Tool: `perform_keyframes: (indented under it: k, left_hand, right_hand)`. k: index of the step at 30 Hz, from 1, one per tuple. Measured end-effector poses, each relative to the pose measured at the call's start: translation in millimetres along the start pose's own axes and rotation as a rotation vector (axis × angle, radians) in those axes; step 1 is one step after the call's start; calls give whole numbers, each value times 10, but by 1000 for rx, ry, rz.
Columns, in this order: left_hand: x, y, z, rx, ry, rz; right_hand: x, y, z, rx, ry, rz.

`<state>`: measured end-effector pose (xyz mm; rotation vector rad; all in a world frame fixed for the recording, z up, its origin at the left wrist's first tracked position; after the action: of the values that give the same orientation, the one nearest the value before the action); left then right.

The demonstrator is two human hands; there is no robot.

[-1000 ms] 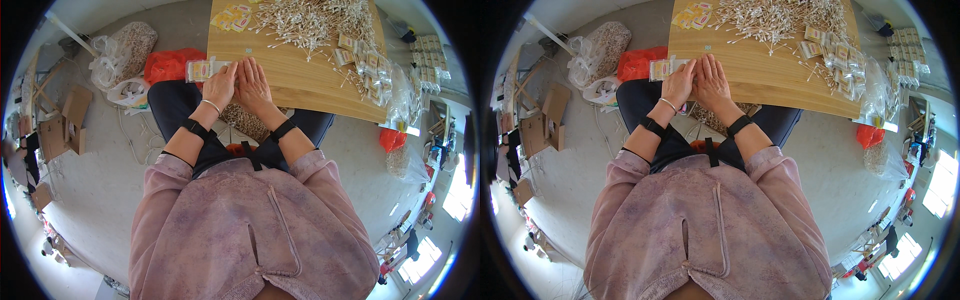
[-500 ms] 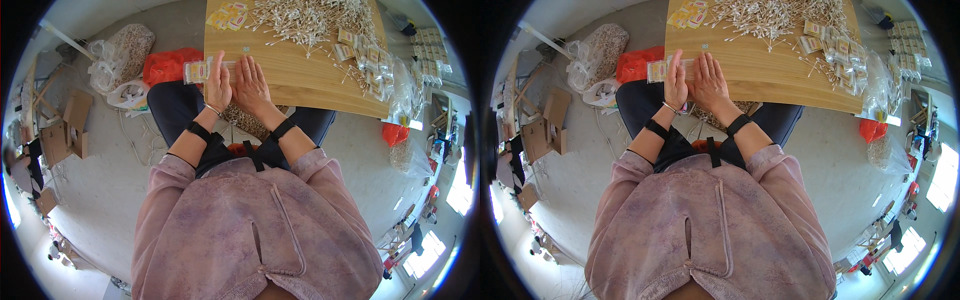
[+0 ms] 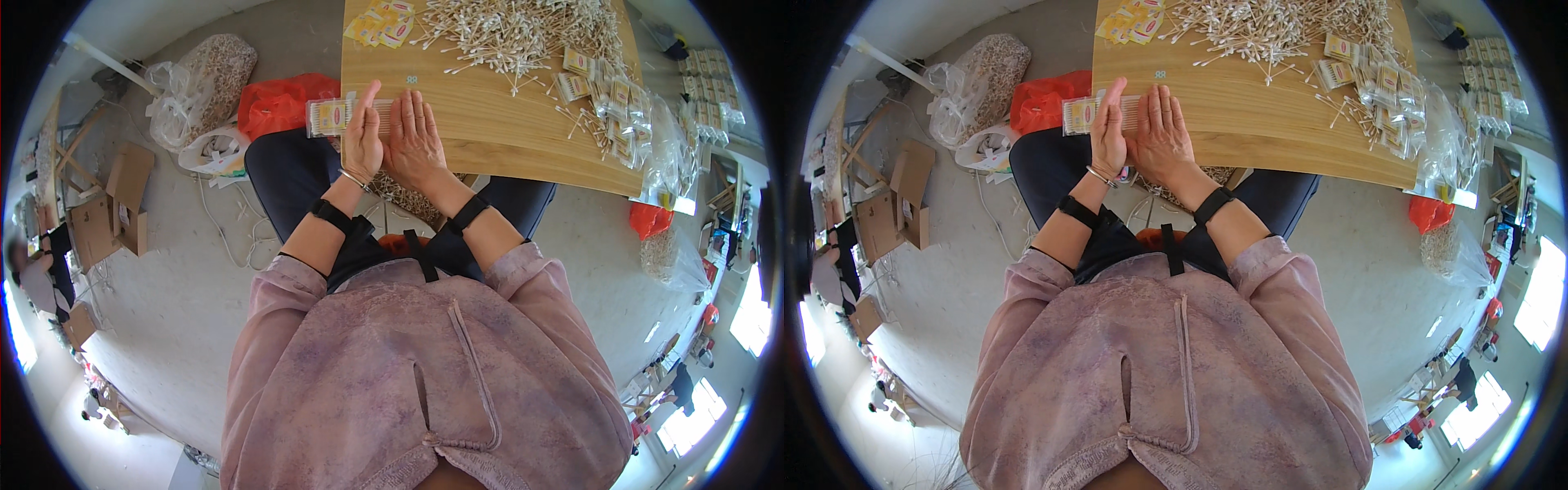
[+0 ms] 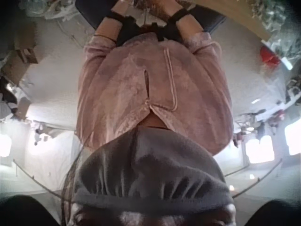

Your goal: Manually counting and packaging cotton swabs into individual plastic bags with paper inserts.

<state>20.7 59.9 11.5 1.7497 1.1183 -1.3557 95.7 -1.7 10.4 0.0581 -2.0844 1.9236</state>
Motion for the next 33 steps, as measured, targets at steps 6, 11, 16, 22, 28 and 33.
perform_keyframes:
  k: [6,11,16,22,28,33]
  left_hand:
    - [-230,-58,-48,13,25,-146]
    - [-206,-658,-152,-191,46,-608]
    - [371,-925,-40,-163,-147,-438]
    - [408,-829,-44,-137,-282,2]
    - [420,-855,-38,-99,-270,132]
    - [333,-794,-42,-103,-242,130]
  right_hand:
    - [16,-1,-19,3,9,40]
    - [33,-20,-58,30,46,-14]
    - [120,-29,-90,50,44,-37]
    - [218,-9,-128,46,22,-28]
    - [350,46,-186,54,21,-23]
    - [438,48,-240,45,25,-74]
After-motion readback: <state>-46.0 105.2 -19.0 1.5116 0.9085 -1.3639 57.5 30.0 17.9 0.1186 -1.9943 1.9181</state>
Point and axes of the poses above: each hand's wrist, its own z-axis away from the middle knuckle, its own y-axis out of the palm, x = y × z, the point moved 7 cm from there along -z, towards the middle knuckle, and after that the axes turned 6 degrees about y, right-handed, at the moved point
